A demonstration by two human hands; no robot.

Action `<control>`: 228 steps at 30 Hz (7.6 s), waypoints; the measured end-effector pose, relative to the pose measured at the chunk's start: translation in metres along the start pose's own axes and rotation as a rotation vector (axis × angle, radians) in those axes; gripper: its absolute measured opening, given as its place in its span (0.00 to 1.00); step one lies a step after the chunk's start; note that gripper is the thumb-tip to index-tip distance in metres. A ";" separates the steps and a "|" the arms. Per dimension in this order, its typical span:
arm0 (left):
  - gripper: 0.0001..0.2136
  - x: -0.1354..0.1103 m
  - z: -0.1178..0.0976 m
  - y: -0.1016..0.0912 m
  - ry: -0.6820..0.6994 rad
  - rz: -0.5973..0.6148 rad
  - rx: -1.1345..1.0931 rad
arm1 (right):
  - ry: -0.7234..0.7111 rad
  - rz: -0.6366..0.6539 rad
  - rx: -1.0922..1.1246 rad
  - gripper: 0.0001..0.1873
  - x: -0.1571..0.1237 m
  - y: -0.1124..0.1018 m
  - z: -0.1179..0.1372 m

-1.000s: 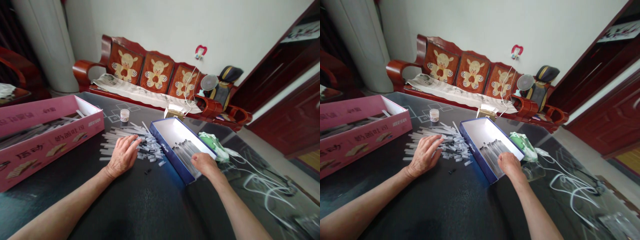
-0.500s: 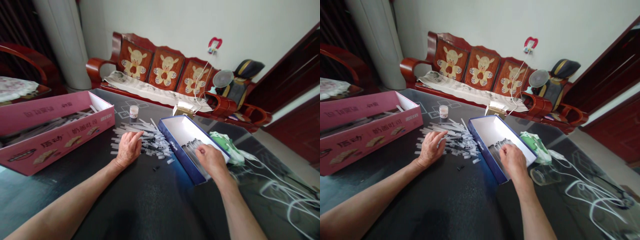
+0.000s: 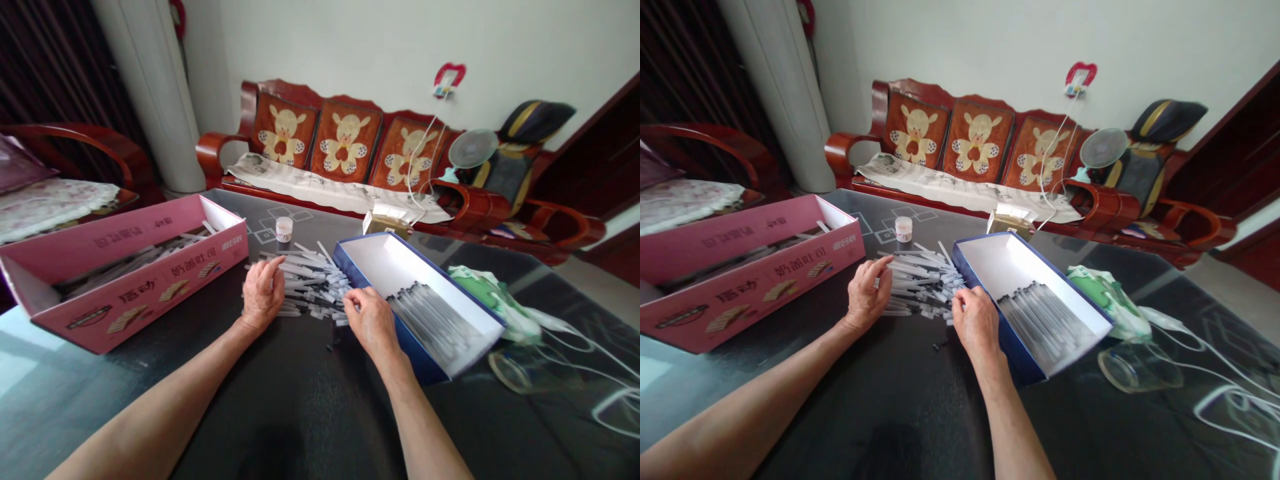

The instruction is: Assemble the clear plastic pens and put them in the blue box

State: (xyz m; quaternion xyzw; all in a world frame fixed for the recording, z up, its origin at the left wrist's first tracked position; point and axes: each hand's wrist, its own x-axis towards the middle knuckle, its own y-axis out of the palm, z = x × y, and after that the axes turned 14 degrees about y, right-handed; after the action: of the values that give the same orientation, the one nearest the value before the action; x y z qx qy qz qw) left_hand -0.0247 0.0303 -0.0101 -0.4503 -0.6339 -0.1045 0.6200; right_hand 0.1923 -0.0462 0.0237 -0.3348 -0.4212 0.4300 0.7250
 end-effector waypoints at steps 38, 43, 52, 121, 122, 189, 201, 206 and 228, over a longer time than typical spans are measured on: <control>0.15 0.028 -0.031 0.004 -0.589 0.150 -0.851 | -0.194 0.085 0.458 0.08 -0.036 -0.008 -0.010; 0.11 0.017 -0.040 0.007 0.225 0.302 -0.201 | -0.293 0.127 0.367 0.14 -0.053 -0.002 -0.022; 0.09 0.003 -0.013 0.004 0.257 0.150 0.058 | -0.180 -0.126 0.309 0.11 -0.038 0.015 -0.022; 0.07 0.004 -0.026 0.007 0.433 0.257 0.008 | -0.181 -0.370 0.516 0.14 0.001 0.041 0.003; 0.07 0.004 -0.026 0.007 0.424 0.250 0.005 | -0.174 -0.382 0.529 0.14 0.001 0.040 0.003; 0.12 -0.004 -0.016 0.008 0.332 0.156 0.059 | 0.020 -0.413 0.563 0.09 0.004 0.033 -0.010; 0.12 -0.001 -0.019 0.012 0.375 0.155 -0.005 | -0.255 0.068 0.351 0.09 -0.035 -0.001 -0.022; 0.12 -0.001 -0.013 0.012 0.338 0.137 0.007 | -0.263 0.017 0.308 0.09 -0.032 0.008 -0.032; 0.13 -0.003 -0.049 0.012 0.483 0.277 -0.167 | 0.028 0.071 0.643 0.03 -0.030 0.016 -0.026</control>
State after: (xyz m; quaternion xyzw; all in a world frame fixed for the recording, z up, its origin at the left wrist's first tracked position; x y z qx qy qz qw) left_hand 0.0169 0.0024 -0.0074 -0.5440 -0.3895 -0.1750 0.7223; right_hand 0.2022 -0.0700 -0.0102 -0.1088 -0.2418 0.5616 0.7837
